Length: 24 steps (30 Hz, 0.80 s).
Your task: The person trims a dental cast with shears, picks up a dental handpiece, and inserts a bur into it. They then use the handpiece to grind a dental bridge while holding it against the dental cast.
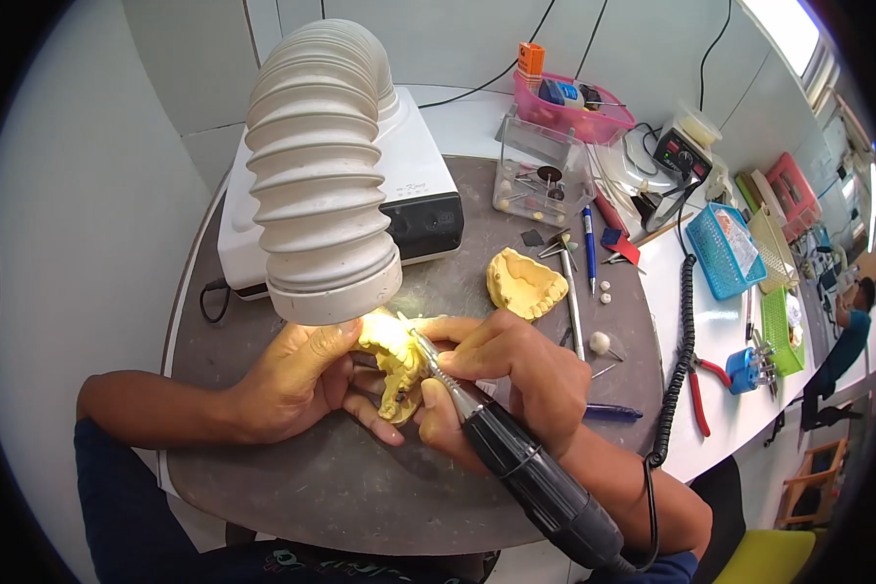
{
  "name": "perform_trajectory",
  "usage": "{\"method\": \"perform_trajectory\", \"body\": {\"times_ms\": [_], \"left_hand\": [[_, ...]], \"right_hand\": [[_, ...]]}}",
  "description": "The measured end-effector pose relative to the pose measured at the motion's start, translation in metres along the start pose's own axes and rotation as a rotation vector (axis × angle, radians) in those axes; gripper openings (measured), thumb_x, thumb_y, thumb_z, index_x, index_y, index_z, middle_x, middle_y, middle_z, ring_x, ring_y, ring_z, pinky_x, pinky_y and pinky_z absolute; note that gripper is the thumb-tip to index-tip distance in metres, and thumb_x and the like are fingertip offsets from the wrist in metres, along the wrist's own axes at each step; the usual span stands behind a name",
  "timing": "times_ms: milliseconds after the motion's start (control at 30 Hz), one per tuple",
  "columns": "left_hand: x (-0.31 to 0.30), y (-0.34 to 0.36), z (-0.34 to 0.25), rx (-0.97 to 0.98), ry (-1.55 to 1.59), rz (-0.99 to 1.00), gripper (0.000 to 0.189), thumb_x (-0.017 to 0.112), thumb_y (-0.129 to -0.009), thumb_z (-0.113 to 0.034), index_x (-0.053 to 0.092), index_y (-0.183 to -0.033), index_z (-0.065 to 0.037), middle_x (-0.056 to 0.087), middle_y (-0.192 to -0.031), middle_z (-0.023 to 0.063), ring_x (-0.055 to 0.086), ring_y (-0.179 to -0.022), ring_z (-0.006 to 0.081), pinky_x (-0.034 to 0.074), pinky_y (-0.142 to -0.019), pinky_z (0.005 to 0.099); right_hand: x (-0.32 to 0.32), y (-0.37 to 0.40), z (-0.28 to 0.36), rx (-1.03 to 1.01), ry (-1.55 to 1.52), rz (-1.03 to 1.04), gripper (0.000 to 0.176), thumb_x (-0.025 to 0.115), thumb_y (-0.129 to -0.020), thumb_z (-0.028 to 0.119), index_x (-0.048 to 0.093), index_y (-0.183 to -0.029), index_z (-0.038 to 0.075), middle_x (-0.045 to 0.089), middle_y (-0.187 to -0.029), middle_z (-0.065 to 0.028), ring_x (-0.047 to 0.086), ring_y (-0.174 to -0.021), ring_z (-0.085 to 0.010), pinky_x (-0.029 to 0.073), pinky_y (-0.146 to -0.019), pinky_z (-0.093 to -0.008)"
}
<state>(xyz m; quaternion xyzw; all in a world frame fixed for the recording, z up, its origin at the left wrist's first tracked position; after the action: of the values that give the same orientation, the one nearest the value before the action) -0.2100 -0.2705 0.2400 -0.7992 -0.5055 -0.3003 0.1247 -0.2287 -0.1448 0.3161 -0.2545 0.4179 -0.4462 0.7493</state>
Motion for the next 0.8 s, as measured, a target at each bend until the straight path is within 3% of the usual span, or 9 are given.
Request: {"method": "perform_trajectory", "body": {"times_ms": [133,367,433,800], "left_hand": [[0.003,-0.002,-0.001,0.018,0.008,-0.012,0.048,0.04,-0.107,-0.027,0.037,-0.14,0.008,0.058,-0.126,0.0194,0.063,-0.114,0.0268,0.059,-0.091,0.0417],[0.001,-0.002,-0.001,0.013,0.048,-0.003,0.046,0.038,-0.106,-0.024,0.037,-0.139,0.008,0.057,-0.129,0.0196,0.061,-0.118,0.0268,0.057,-0.095,0.0426],[0.002,-0.002,-0.001,0.003,0.015,-0.007,0.045,0.043,-0.104,-0.024,0.034,-0.139,0.002,0.052,-0.133,0.0214,0.057,-0.12,0.0345,0.052,-0.098,0.0557],[-0.001,-0.002,0.001,-0.008,0.031,0.011,0.046,0.042,-0.105,-0.027,0.034,-0.14,0.002,0.05,-0.135,0.0223,0.056,-0.121,0.0371,0.051,-0.099,0.0563]], "right_hand": [[-0.004,0.003,-0.006,0.056,-0.071,-0.06,0.025,0.074,-0.073,0.001,0.056,-0.089,-0.004,0.062,-0.077,-0.0171,0.073,-0.079,-0.0306,0.06,-0.068,-0.0352],[0.0,0.002,0.0,-0.007,-0.059,-0.054,0.027,0.076,-0.071,0.001,0.056,-0.089,-0.005,0.063,-0.077,-0.017,0.074,-0.08,-0.0329,0.061,-0.069,-0.0353],[0.001,0.001,0.002,-0.026,-0.027,-0.04,0.027,0.076,-0.07,0.001,0.056,-0.088,-0.005,0.063,-0.075,-0.017,0.074,-0.08,-0.0332,0.061,-0.068,-0.0352],[0.003,-0.001,0.004,-0.048,-0.011,-0.036,0.029,0.077,-0.067,0.001,0.057,-0.086,-0.005,0.063,-0.07,-0.0162,0.073,-0.076,-0.0325,0.062,-0.067,-0.0371]]}}
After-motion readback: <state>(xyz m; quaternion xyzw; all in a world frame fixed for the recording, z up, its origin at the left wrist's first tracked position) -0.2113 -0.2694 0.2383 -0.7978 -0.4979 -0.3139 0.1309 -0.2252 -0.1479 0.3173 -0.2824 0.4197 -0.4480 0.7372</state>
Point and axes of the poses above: each hand's wrist, its own y-axis away from the middle knuckle, its own x-axis out of the palm, z = x × y, the point moved 9 cm from there along -y, towards the middle knuckle
